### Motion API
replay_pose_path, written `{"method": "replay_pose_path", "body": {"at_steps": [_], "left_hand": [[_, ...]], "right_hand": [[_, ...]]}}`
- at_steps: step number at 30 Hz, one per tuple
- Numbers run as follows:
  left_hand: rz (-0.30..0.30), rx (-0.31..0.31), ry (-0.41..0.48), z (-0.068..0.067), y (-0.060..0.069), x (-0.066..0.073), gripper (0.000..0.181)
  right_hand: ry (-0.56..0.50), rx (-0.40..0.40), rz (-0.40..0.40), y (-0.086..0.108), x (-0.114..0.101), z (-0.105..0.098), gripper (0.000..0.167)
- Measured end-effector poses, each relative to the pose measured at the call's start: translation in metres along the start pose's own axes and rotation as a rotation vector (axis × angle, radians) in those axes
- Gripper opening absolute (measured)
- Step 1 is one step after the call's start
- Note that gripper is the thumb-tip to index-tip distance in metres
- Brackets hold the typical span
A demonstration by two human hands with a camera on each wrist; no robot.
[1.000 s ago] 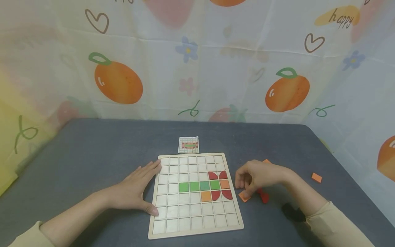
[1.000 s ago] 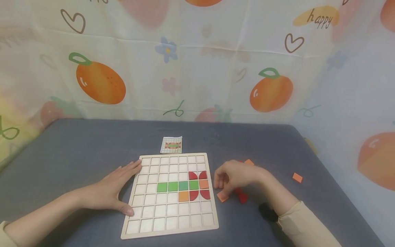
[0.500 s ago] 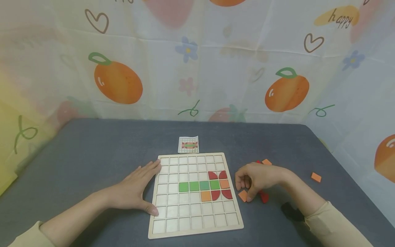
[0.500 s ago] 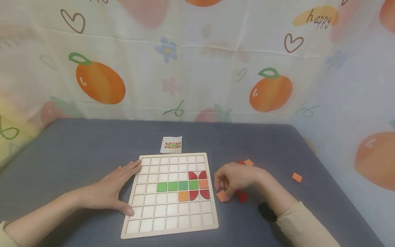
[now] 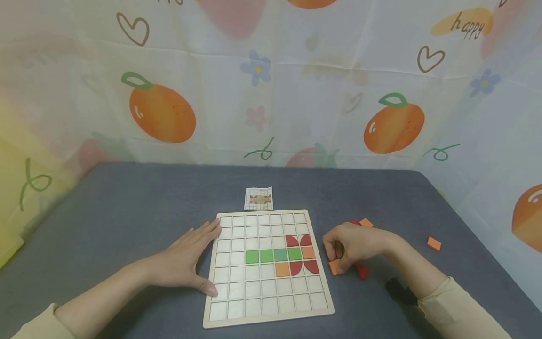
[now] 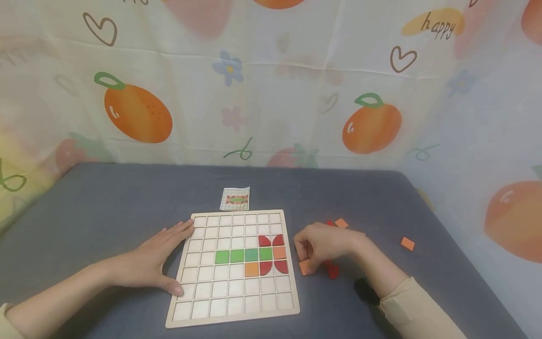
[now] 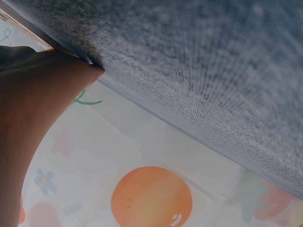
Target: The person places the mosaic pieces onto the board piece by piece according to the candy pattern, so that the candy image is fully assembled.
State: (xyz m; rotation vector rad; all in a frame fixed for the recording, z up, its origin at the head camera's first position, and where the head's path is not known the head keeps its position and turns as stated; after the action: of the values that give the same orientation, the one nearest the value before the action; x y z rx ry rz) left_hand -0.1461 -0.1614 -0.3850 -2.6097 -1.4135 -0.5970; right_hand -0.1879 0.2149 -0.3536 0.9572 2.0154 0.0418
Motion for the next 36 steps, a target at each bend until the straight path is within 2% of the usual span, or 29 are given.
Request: {"method": "replay_pose_path", "body": {"at_steps": [8, 16, 24, 28, 32, 36], "left_hand": [[0.004, 0.004, -0.004, 0.000, 0.000, 0.000, 0.133], [0.011, 0.009, -0.008, -0.001, 0.000, 0.002, 0.132], [0.007, 0.007, -0.005, -0.001, 0.000, 0.002, 0.132], [0.005, 0.000, 0.002, -0.002, 0.000, 0.002, 0.132], [0.007, -0.002, 0.003, -0.001, -0.001, 0.002, 0.132], [0.008, -0.001, 0.002, -0.001, 0.000, 0.001, 0.132]], "right_hand": [[0.022, 0.035, -0.011, -0.001, -0.002, -0.001, 0.022], [-0.067, 0.008, -0.091, -0.002, -0.006, -0.004, 0.012], [-0.064, 0.082, -0.141, -0.007, -0.014, -0.006, 0.011], [-0.059, 0.128, -0.130, -0.009, -0.019, -0.004, 0.011], [-0.097, 0.146, -0.111, -0.012, -0.024, -0.002, 0.012], [-0.117, 0.166, -0.126, -0.017, -0.033, 0.000, 0.011]]}}
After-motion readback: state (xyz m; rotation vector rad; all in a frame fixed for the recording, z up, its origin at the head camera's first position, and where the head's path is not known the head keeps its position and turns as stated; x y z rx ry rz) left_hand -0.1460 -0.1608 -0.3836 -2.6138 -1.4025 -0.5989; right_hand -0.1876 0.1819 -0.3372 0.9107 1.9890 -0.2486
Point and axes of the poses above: each hand's wrist, its own y-axis away from the middle knuckle, its own z-axis out of the palm, x = y × z, the point moved 3 cm from there along -y, towards the middle knuckle, and after that the axes turned 8 degrees about -y, right-handed, at the moved point
